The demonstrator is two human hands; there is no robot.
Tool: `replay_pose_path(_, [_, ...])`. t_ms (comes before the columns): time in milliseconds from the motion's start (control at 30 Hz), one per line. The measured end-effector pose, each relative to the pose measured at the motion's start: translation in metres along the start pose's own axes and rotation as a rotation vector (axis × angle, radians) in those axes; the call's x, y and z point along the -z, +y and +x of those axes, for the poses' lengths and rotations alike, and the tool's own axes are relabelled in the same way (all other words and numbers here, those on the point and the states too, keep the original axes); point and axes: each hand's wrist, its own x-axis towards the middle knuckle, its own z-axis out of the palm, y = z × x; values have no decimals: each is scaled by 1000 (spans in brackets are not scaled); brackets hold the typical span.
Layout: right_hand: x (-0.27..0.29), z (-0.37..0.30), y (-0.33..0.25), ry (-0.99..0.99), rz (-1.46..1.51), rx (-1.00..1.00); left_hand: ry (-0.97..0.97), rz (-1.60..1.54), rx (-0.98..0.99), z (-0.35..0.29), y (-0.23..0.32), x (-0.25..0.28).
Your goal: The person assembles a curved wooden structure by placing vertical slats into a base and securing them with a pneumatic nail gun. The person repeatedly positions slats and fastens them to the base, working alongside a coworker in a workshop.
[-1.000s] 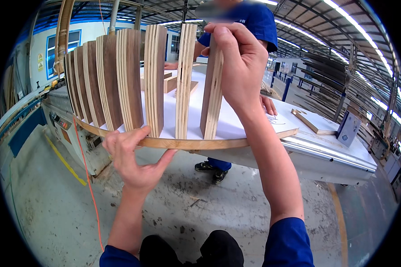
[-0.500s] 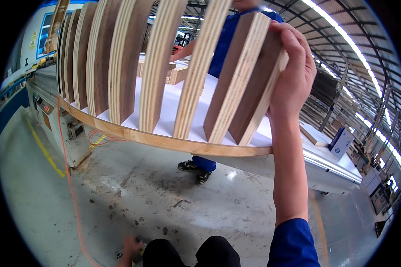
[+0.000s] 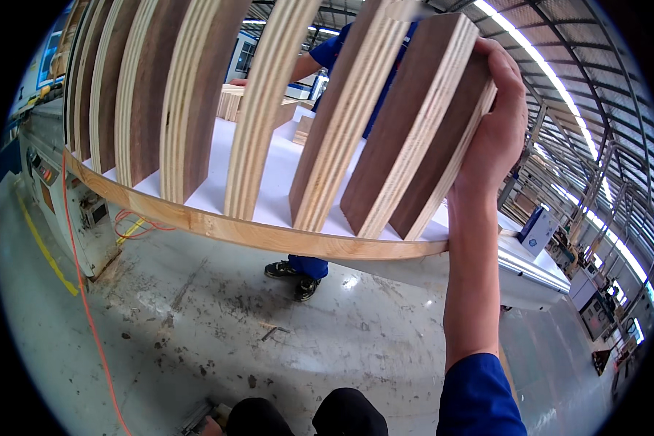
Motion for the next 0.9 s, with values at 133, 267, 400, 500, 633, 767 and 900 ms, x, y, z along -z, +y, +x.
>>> replay_pose_path(133, [14, -10, -2, -21, 84, -68, -52, 198, 376, -21, 59, 97])
replay_pose_path(267, [-12, 3, -5, -41, 246, -57, 406, 111, 185, -84, 218, 217])
replay_pose_path(400, [-3, 3, -3, -31, 262, -62, 604, -67, -234, -134, 416, 307])
replay_pose_path(500, [-2, -4, -4, -41, 236, -114, 503, -311, -415, -154, 470, 332])
replay_pose_path(633, [1, -4, -3, -70, 278, -130, 350, -784, -603, -173, 545, 333])
replay_pose_path(767, [-3, 0, -3, 16, 316, -73, 5, -1392, -616, -161, 588, 302])
replay_pose_path(900, [-18, -33, -37, 36, 504, -360, -305, -1749, -633, -138, 619, 272])
